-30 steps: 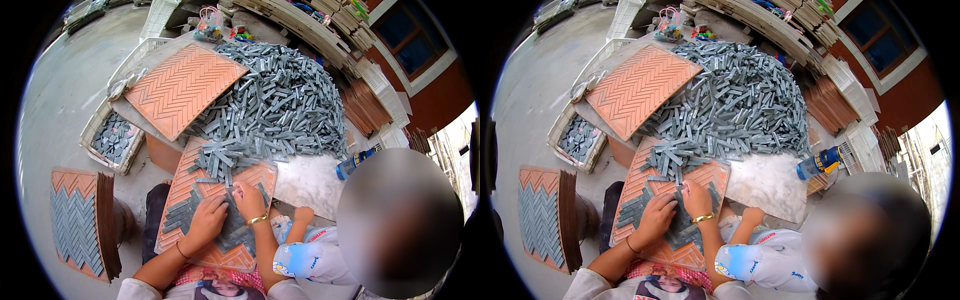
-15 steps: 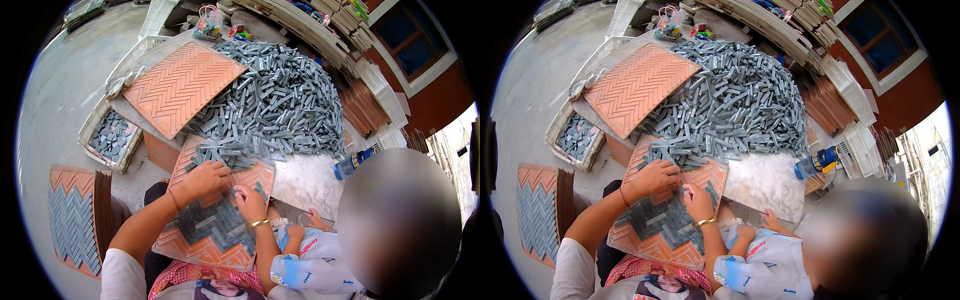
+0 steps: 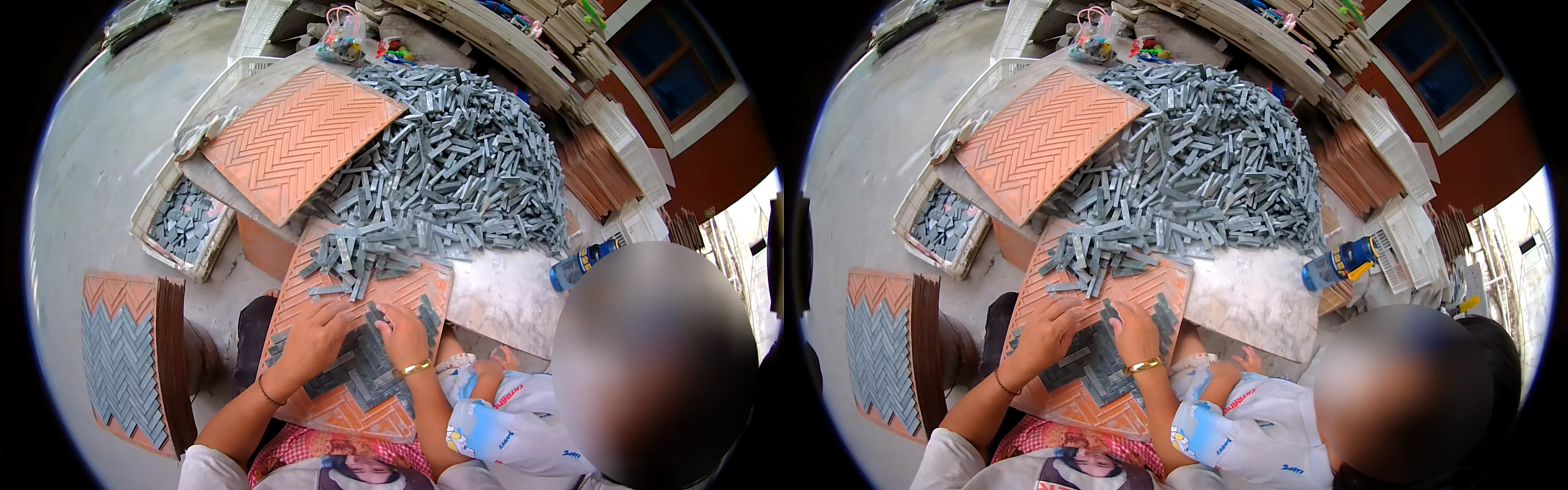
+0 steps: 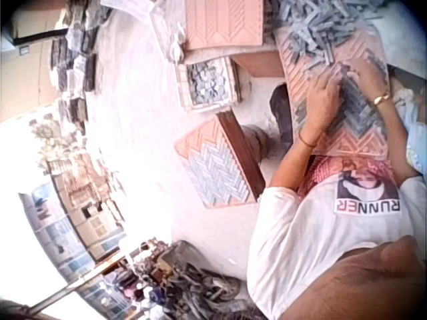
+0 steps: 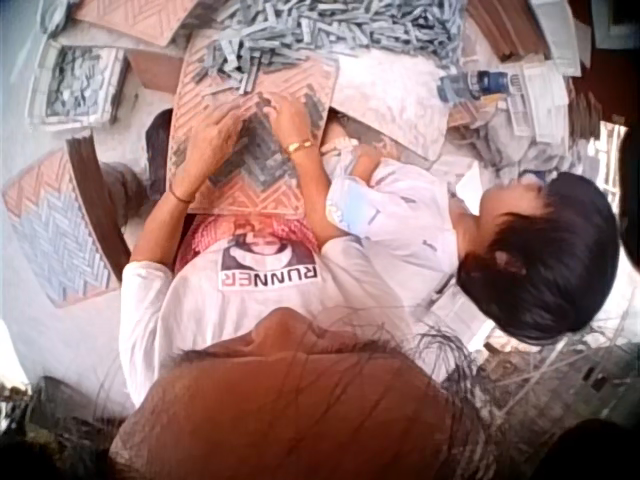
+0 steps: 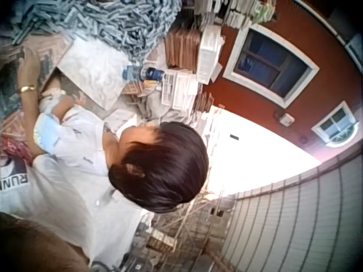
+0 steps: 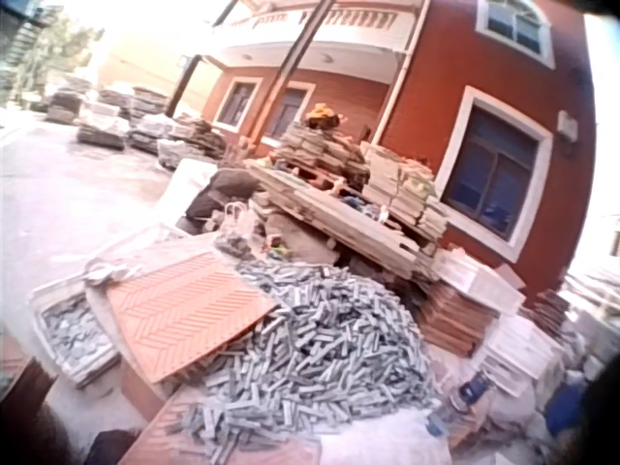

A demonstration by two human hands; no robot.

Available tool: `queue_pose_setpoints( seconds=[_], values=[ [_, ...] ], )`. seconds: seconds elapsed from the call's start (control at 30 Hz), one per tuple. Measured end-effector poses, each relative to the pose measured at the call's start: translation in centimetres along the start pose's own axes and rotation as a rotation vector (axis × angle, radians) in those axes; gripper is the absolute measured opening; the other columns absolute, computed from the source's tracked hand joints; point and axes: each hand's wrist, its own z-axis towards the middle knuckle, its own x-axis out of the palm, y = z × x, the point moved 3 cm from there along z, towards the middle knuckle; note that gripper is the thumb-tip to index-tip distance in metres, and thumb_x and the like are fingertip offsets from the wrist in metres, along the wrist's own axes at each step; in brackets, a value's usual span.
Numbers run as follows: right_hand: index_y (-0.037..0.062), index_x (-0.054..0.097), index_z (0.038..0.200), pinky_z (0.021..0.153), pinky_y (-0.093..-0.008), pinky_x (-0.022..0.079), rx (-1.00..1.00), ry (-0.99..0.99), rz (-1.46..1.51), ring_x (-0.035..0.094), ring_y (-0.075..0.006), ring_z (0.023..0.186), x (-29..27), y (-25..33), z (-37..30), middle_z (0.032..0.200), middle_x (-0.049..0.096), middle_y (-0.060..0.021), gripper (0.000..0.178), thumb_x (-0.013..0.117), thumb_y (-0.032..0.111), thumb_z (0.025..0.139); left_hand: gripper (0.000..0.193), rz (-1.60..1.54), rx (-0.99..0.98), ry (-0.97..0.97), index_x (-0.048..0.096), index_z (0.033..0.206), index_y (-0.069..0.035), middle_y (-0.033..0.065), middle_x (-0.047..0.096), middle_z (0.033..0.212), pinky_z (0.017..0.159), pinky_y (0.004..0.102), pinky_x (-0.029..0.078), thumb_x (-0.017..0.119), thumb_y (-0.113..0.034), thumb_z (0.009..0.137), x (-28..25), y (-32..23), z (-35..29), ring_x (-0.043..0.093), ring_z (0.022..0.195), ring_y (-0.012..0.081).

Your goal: The person arranges small rectangular tiles by hand onto a patterned board to form a herringbone design. They repeatedly pick tiles from a pile, place them into the pattern, and adjust alignment. A child is present nearby but does not assist with the task.

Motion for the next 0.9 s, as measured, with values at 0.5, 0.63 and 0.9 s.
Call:
queue_pose_setpoints(
  seconds=[0.5,0.63,0.9],
  values=[
    [0.0058,0.056,0.088,0.061,-0.0374,0.049,0.063,-0.044,-0.329,0.062,-0.0285,0.068,2.4,3.8,5.1,0.075,0.063,-0.0127,0.035,0.078,0.026,0.070,0.052,0.150,-0.022,0.312,0.052,0.119,-0.002,0.0124,0.047,0.128,0.107,0.0508,0.024,0.066,-0.029,0.077,5.9,-2.6,-3.6,0.039,0.124,0.0288],
    [0.0048,0.059,0.090,0.063,-0.0347,0.050,0.225,0.038,0.011,0.063,-0.0243,0.067,2.1,1.1,4.9,0.073,0.063,-0.0095,0.027,0.074,0.017,0.071,0.064,0.176,-0.030,0.368,0.046,0.127,-0.001,0.0118,0.045,0.133,0.108,0.0499,0.023,0.066,-0.036,0.077,5.7,-3.0,-3.5,0.037,0.128,0.0278],
    [-0.0012,0.065,0.091,0.064,-0.0230,0.049,0.338,0.034,0.330,0.060,-0.0083,0.070,-2.1,-3.0,1.3,0.077,0.065,-0.0036,0.016,0.068,0.005,0.076,0.073,0.205,-0.031,0.353,0.040,0.136,-0.002,0.0105,0.038,0.143,0.109,0.0469,0.022,0.064,-0.039,0.078,6.1,-3.2,-2.8,0.033,0.132,0.0249]
  ],
)
